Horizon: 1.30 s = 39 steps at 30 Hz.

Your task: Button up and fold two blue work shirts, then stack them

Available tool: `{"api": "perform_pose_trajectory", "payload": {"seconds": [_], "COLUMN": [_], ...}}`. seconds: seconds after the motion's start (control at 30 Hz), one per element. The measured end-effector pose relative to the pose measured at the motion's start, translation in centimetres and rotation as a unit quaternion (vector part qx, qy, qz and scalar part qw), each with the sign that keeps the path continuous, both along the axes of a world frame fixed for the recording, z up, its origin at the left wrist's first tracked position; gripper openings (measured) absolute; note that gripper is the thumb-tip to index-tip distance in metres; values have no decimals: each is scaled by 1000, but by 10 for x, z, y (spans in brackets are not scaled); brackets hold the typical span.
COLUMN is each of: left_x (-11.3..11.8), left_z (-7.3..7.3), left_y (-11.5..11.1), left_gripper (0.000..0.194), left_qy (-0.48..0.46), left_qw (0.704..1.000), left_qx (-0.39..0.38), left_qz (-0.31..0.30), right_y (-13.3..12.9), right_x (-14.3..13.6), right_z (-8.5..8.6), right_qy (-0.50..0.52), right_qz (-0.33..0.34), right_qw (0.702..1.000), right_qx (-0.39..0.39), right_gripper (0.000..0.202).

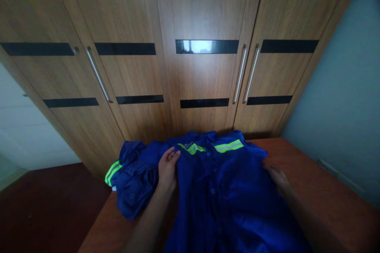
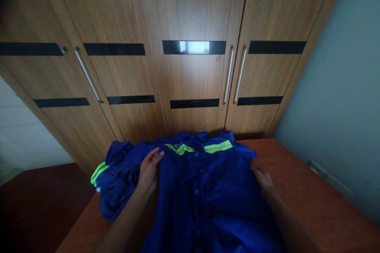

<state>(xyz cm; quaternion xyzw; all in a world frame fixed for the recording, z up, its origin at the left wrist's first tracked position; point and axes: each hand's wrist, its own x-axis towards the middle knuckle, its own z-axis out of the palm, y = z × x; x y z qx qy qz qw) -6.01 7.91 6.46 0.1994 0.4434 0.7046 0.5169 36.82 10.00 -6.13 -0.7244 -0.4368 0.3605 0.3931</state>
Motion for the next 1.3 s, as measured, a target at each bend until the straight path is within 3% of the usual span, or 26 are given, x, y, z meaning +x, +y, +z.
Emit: {"api": "perform_pose_trajectory", "payload": {"seconds": [0.07,0.13,0.2,0.27,0.37,0.47,0.57,0.7,0.9,1.03,1.17,1.3], "left_x": [-22,-46,-68,-86,-103,-111,-111,-106,-92,-91,-102,-115], "left_z": [29,53,65,61,34,3,-10,0,16,25,42,39], "left_y": [10,17,17,11,-6,-22,-29,-23,-3,8,17,26], "left_gripper": [48,49,48,45,37,24,27,33,23,29,49,50], "left_qy": [38,142,187,199,197,166,106,86,161,174,206,310], "left_qw": [999,988,980,979,980,979,973,974,970,979,978,951], "left_qx": [27,63,66,42,-25,-97,-140,-124,-101,-81,-25,3], "left_qz": [-14,-3,10,16,5,-66,-148,-167,-150,-75,13,13], "right_y": [-1,-2,-2,-2,-1,3,9,18,33,49,73,89], "right_x": [1,1,1,0,0,-1,-2,-5,-8,6,33,43], "right_z": [1,3,6,9,15,19,23,24,26,41,68,82], "right_qy": [22,44,72,107,149,181,203,190,130,13,-149,-272], "right_qz": [-15,-18,-1,29,72,103,113,100,66,16,-36,-44], "right_qw": [1000,999,997,993,981,969,964,969,986,999,988,961], "right_qx": [-4,-9,-20,-42,-96,-135,-131,-120,-87,-34,11,20], "right_gripper": [28,28,29,30,34,41,42,42,39,34,33,33]}}
